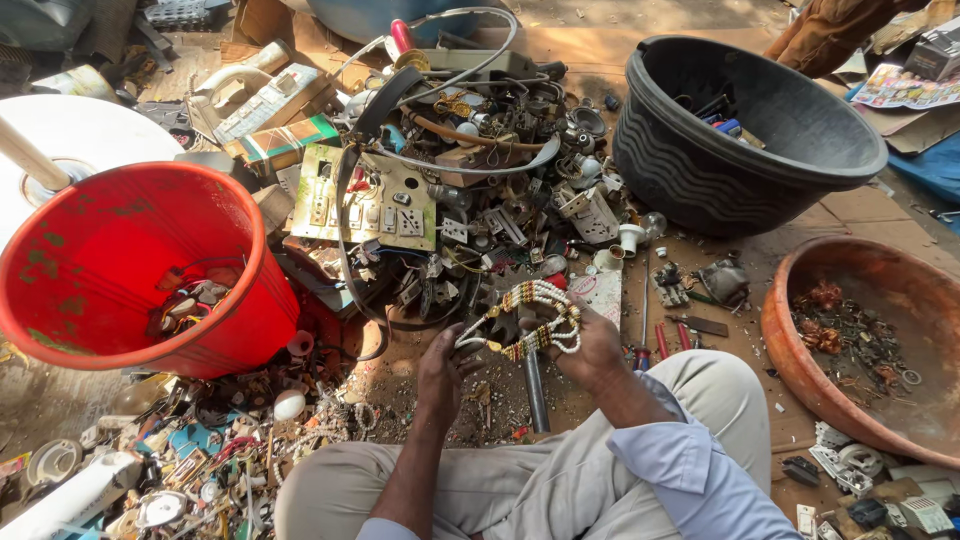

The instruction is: The person sits on the ground and uses a hammer to break apart various electronic components and scrap items. They repeatedly strike objects such as a blue cylindrical part, a metal ring, and a circuit board to separate them into smaller pieces.

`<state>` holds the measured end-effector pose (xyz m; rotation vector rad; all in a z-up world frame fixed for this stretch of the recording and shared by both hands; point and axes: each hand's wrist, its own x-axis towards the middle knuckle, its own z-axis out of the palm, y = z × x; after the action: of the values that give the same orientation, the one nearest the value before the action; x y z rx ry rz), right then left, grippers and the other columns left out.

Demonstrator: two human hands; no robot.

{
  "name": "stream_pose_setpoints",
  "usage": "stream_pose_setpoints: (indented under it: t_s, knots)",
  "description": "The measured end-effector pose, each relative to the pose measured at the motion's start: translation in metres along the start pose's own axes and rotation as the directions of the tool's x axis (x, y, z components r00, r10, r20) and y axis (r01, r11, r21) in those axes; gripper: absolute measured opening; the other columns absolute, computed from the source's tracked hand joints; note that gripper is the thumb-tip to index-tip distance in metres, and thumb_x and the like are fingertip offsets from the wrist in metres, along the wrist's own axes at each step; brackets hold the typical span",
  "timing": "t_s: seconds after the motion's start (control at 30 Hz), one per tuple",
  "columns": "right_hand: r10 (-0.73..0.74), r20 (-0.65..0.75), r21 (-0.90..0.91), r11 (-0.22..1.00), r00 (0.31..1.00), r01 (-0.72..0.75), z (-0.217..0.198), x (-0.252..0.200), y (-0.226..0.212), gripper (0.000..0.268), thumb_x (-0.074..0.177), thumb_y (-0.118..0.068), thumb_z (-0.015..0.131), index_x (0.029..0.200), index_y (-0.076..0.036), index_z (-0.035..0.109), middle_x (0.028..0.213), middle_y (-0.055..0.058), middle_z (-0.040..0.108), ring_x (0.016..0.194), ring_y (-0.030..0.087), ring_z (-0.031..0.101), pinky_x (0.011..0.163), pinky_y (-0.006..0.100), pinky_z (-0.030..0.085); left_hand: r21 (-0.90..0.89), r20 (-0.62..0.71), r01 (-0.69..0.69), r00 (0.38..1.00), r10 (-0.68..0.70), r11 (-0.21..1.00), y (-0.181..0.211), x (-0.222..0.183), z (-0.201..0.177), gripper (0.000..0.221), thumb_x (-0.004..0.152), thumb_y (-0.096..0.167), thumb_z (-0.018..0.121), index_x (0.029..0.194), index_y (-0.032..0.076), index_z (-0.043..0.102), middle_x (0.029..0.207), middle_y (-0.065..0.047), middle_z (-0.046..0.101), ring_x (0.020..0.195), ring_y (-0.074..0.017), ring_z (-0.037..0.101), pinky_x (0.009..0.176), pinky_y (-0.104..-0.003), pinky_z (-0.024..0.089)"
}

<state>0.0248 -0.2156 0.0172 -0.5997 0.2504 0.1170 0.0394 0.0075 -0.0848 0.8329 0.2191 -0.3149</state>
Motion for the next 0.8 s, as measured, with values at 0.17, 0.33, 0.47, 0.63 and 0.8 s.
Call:
stream_pose_setpoints:
  t_s: [0.17,0.33,0.47,0.63,0.8]
  knots:
    - [0.199,0.114,0.004,0.980,0.973,-0.200,-0.006,-0.005,0.030,0.048,0.112,-0.034,0.042,0.137,0.004,0.053,0.120,0.027,0.069,0.101,0.044,0.071,0.089,0.056,0.059,0.025,-0.012,0.027,1.000,-0.027,0.999,0.002,0.001,-0.015,0.039,0.096,0.014,0.064,0.128,-0.008,0.059,0.104,-0.021,0.069,0.086,-0.0278,0.074,0.072,-0.036,0.063]
    - [0.160,0.164,0.066,0.983,0.973,-0.173,0.024,-0.016,0.022,0.051,0.098,-0.042,0.051,0.129,-0.001,0.056,0.114,0.027,0.071,0.096,0.043,0.074,0.082,0.059,0.059,0.102,-0.198,-0.041,0.978,0.061,0.994,0.000,-0.001,-0.023,0.031,0.095,-0.001,0.059,0.123,-0.013,0.060,0.102,-0.027,0.074,0.084,-0.0276,0.078,0.078,-0.033,0.066]
    - [0.125,0.012,-0.107,0.987,0.992,-0.123,0.015,-0.009,0.021,0.038,0.091,-0.012,0.057,0.128,-0.003,0.056,0.112,0.026,0.071,0.096,0.038,0.074,0.083,0.053,0.062,0.012,-0.346,-0.141,0.928,0.137,0.990,0.008,0.003,-0.030,0.026,0.094,-0.002,0.059,0.118,-0.010,0.060,0.098,-0.021,0.072,0.081,-0.0243,0.077,0.075,-0.034,0.064]
    - [0.052,-0.145,-0.289,0.953,0.988,-0.093,-0.014,0.008,0.024,0.039,0.089,0.004,0.055,0.127,-0.003,0.059,0.103,0.021,0.071,0.081,0.030,0.073,0.076,0.046,0.064,-0.176,-0.325,-0.293,0.919,0.226,0.940,0.016,0.009,-0.046,0.021,0.096,-0.001,0.061,0.117,-0.001,0.064,0.098,-0.015,0.072,0.072,-0.0220,0.071,0.056,-0.031,0.059]
    - [0.039,-0.128,-0.268,0.961,0.991,-0.073,-0.019,0.010,0.025,0.038,0.084,0.006,0.064,0.122,-0.003,0.062,0.098,0.014,0.071,0.073,0.022,0.072,0.071,0.038,0.064,-0.245,-0.267,-0.298,0.935,0.231,0.923,0.019,0.003,-0.050,0.019,0.097,-0.002,0.062,0.115,-0.001,0.066,0.099,-0.013,0.072,0.073,-0.0189,0.070,0.057,-0.029,0.059]
